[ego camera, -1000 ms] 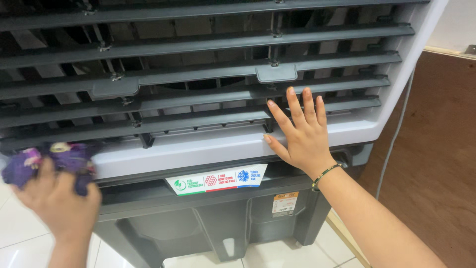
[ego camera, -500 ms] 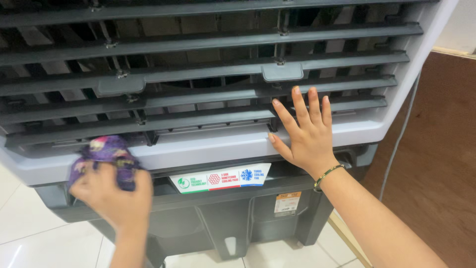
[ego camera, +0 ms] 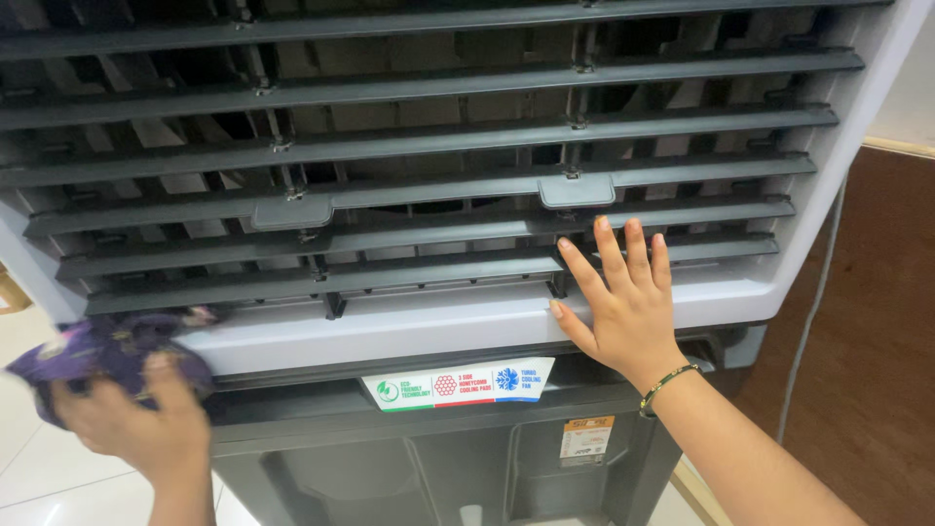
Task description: The person wipes the front grill and the lower body of a portable air cooler using a patterned cloth. They clean the horizontal slats of the grill and then move down to wipe the smooth plastic casing and the area around the brand label.
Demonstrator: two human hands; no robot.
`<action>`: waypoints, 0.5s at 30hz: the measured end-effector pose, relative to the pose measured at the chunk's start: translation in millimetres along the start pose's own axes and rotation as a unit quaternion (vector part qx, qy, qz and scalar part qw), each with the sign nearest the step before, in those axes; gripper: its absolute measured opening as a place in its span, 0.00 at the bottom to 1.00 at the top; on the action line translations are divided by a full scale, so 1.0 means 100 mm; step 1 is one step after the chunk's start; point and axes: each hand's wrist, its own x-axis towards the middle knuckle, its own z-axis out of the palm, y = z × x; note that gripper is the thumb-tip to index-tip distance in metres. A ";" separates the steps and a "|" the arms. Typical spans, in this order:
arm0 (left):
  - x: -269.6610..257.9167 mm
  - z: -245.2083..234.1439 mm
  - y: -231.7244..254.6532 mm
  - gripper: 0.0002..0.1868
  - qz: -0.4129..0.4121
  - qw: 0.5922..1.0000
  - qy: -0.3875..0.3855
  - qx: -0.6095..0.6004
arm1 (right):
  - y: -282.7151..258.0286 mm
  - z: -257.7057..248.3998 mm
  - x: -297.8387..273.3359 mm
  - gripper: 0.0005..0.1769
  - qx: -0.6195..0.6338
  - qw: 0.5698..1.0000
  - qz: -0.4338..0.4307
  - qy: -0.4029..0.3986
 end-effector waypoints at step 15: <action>-0.43 0.08 1.48 0.26 0.264 0.956 -0.117 -0.058 | -0.01 0.00 -0.01 0.36 -0.008 1.000 0.005 -0.004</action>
